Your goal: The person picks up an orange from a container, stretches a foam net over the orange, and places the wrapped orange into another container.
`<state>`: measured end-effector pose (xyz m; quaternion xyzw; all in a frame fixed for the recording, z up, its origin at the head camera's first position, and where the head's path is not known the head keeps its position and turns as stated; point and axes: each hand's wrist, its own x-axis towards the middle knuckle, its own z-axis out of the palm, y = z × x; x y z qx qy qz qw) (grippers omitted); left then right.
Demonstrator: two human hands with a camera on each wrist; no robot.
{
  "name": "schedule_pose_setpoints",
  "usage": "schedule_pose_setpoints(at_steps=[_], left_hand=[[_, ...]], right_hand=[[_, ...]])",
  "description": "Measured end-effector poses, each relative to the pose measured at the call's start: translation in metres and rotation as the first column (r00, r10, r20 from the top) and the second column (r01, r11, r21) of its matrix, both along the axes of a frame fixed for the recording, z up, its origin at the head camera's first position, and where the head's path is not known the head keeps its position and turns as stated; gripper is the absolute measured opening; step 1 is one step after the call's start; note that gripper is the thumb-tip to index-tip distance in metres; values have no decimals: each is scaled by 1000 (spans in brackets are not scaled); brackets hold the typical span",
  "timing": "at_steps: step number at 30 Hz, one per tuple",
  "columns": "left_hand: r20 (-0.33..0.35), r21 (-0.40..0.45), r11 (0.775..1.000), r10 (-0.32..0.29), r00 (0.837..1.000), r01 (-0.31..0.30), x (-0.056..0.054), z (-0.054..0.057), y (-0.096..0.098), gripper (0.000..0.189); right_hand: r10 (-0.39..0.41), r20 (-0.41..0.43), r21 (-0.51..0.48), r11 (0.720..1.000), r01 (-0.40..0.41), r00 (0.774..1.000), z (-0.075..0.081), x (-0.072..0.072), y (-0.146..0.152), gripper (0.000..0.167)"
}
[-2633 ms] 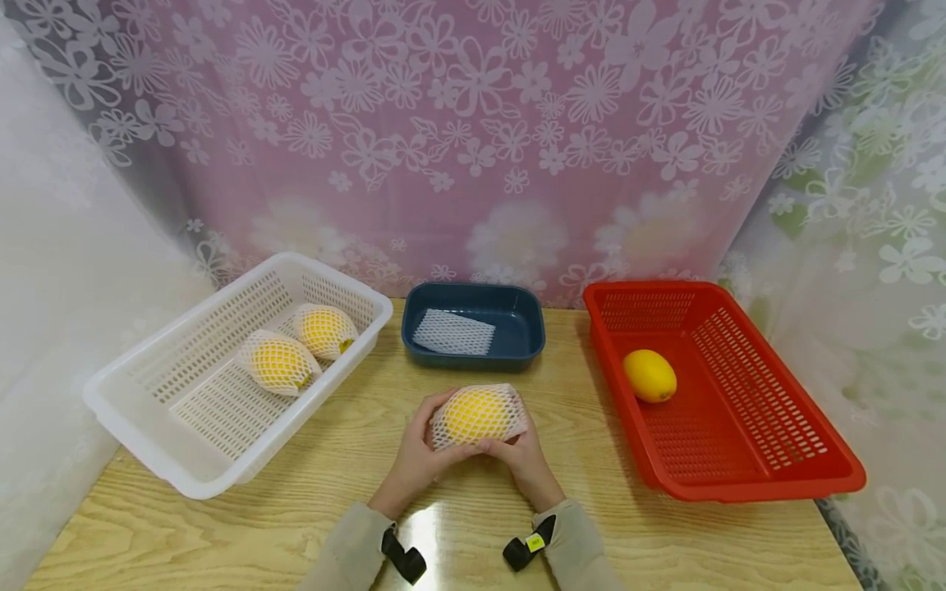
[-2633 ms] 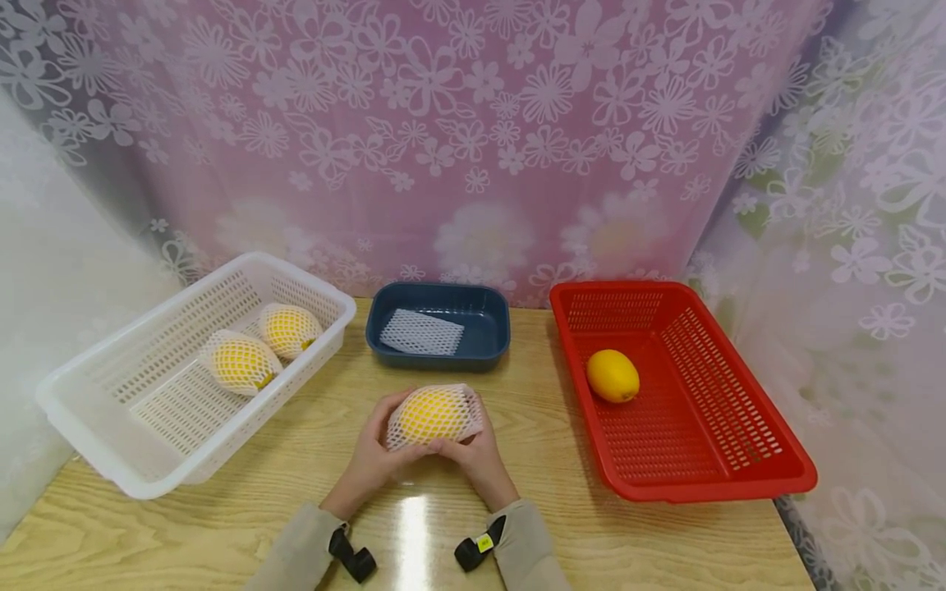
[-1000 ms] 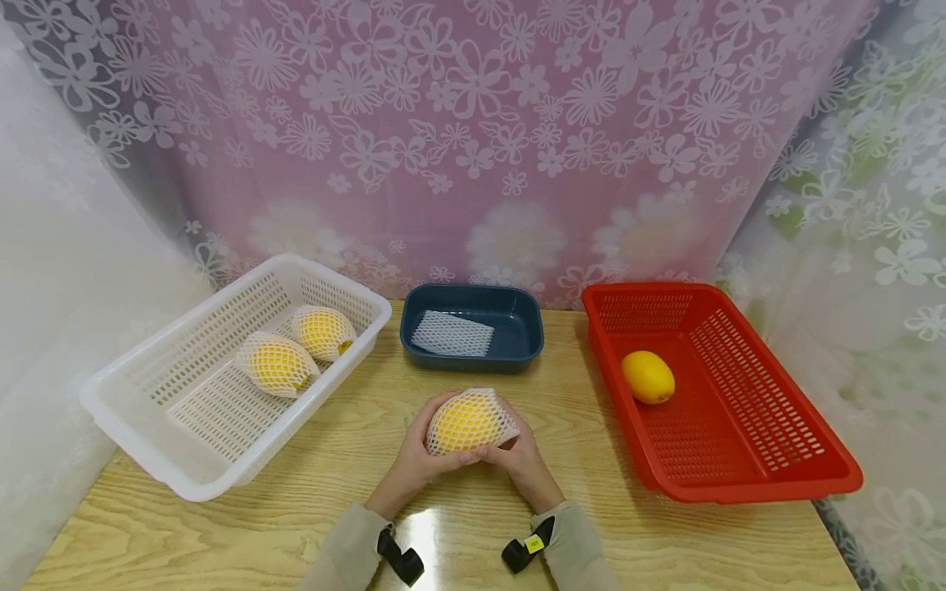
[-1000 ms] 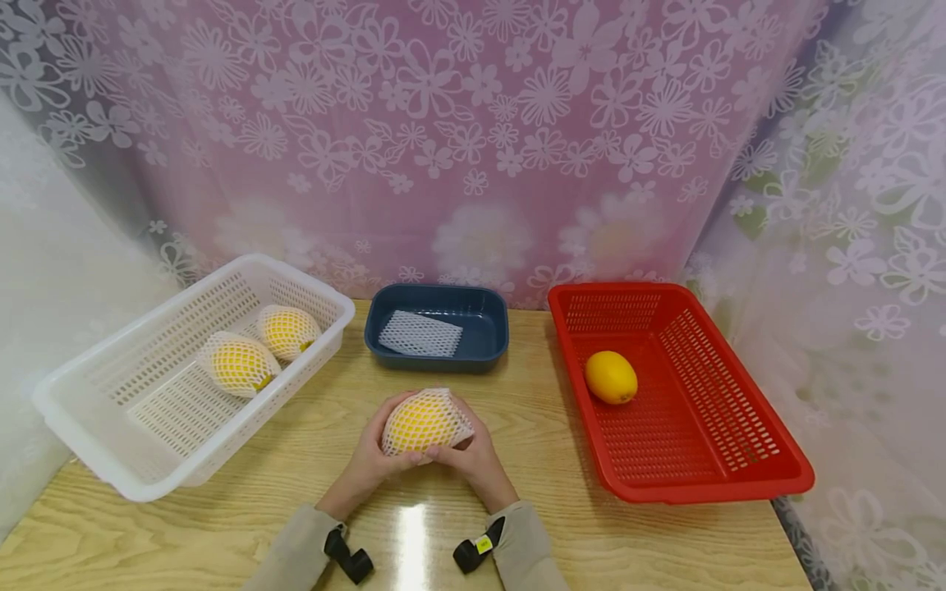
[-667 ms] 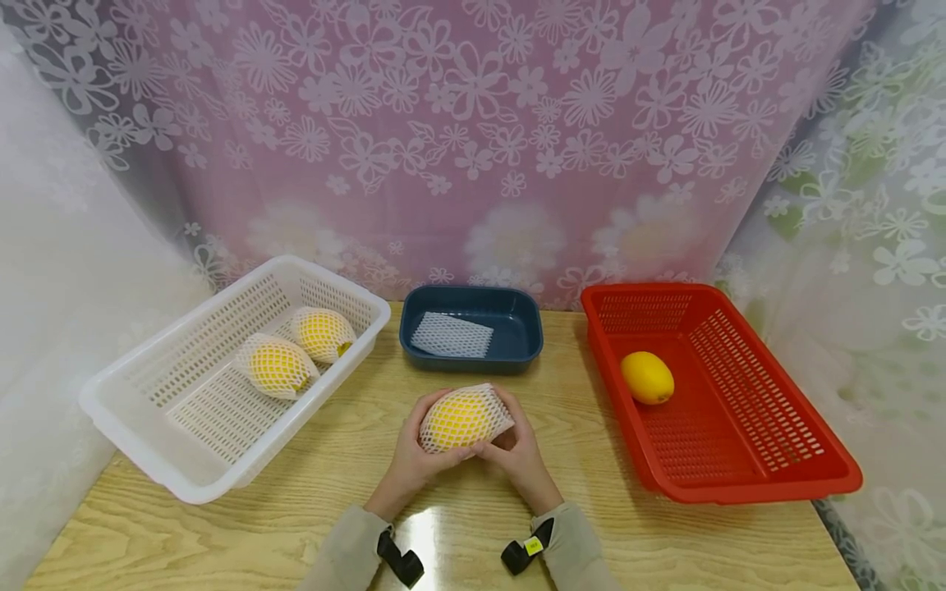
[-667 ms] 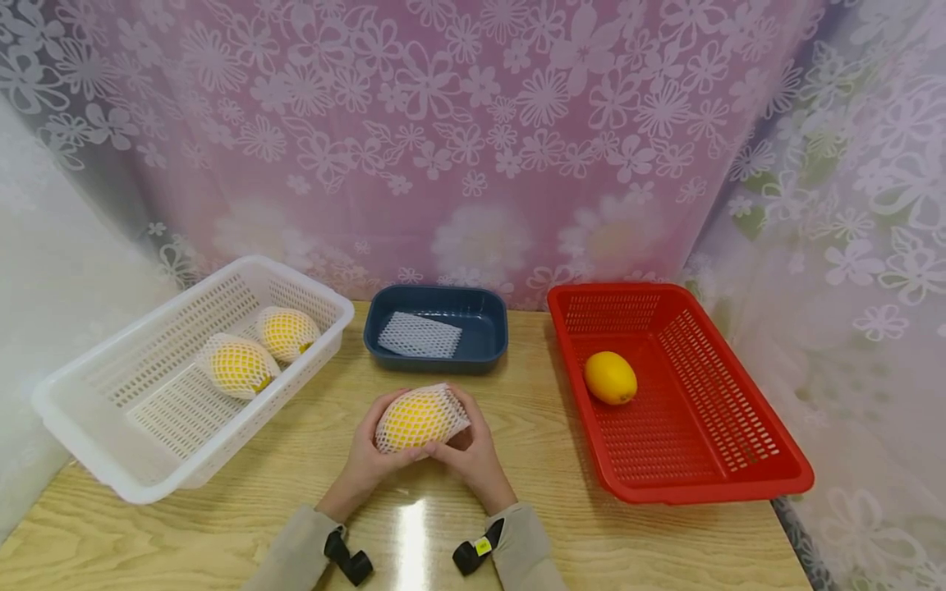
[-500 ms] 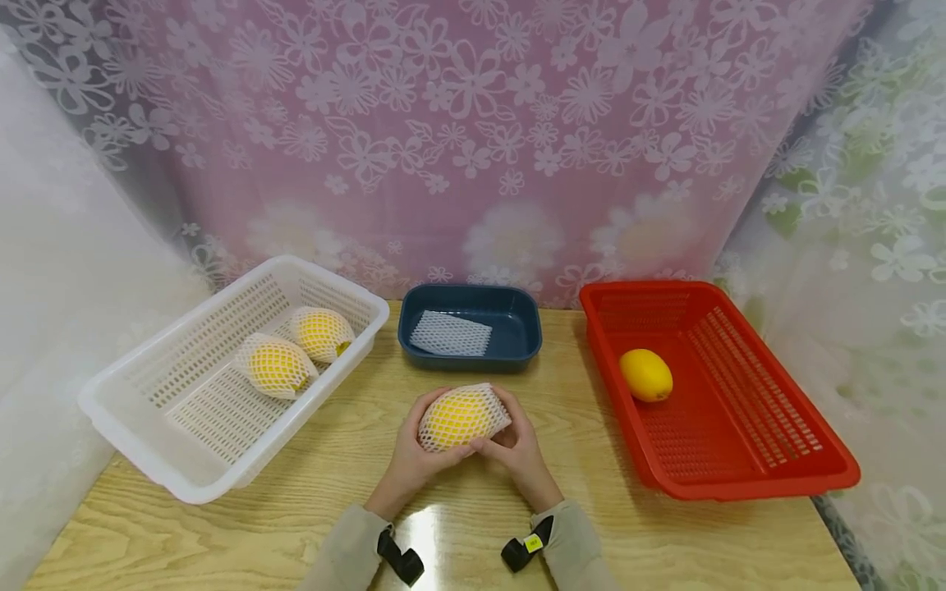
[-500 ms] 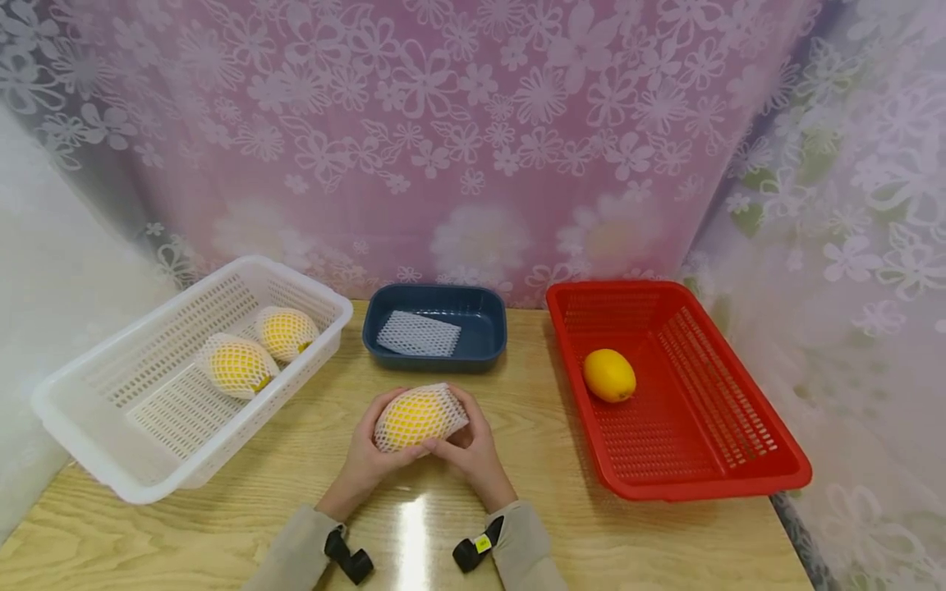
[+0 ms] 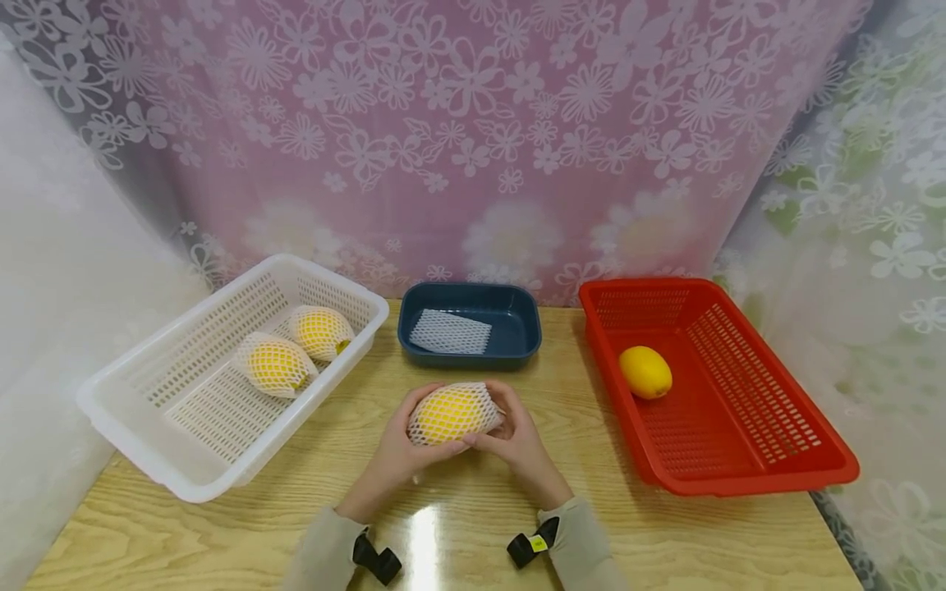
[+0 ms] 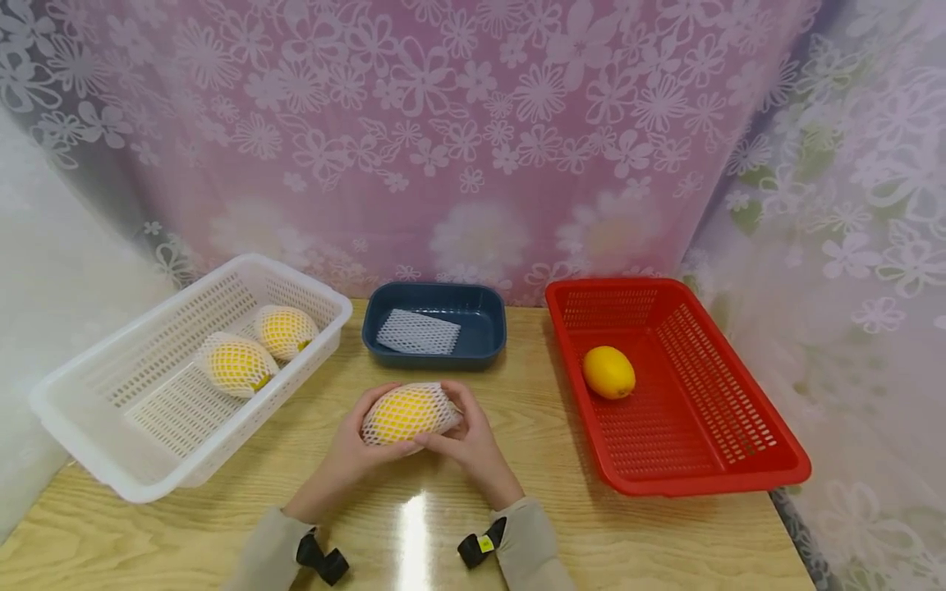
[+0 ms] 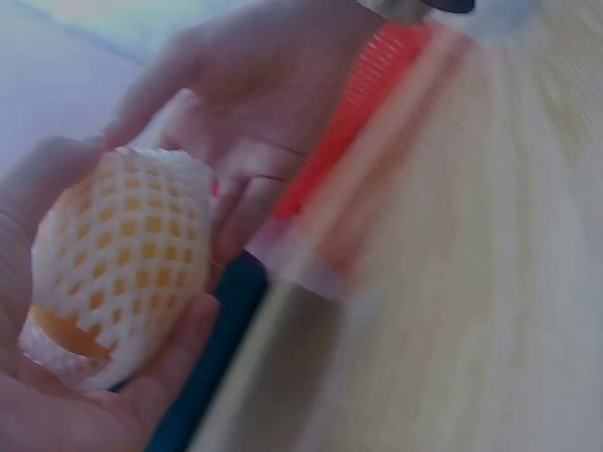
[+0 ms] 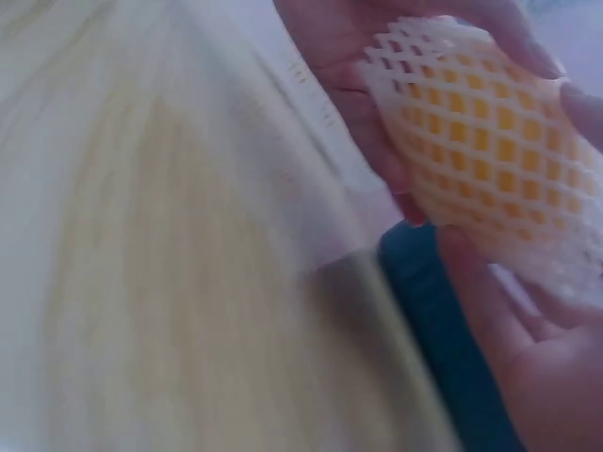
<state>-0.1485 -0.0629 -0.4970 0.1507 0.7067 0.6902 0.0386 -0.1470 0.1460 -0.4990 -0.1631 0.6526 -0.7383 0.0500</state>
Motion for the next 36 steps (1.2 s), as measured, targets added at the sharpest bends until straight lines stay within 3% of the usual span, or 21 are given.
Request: schedule_pose_setpoints(at_steps=[6,10,17,22,25,30,36], left_hand=[[79,-24,999,-41,996,43,9,29,-13,81],[121,14,997,-76,990,75,19,48,-23,77],[202,21,995,-100,974,98,39,77,-45,72],[206,-7,982,-182,962,187,55,104,-64,69],[165,-67,969,-225,960,239,61,122,-76,69],[127,-166,946,-258,958,277,54,148,-101,68],[162,-174,930,-298,941,325,30,163,-141,66]], right_hand=[[35,63,21,999,-37,997,30,5,-6,72],[56,96,-8,998,-56,994,50,12,-14,74],[121,90,-54,992,-116,989,71,24,-32,59],[193,92,-70,980,-187,977,84,31,-44,55],[218,100,-74,975,-211,971,95,34,-53,55],[240,105,-84,969,-232,965,113,30,-75,53],[230,167,-128,969,-210,959,127,20,-110,53]])
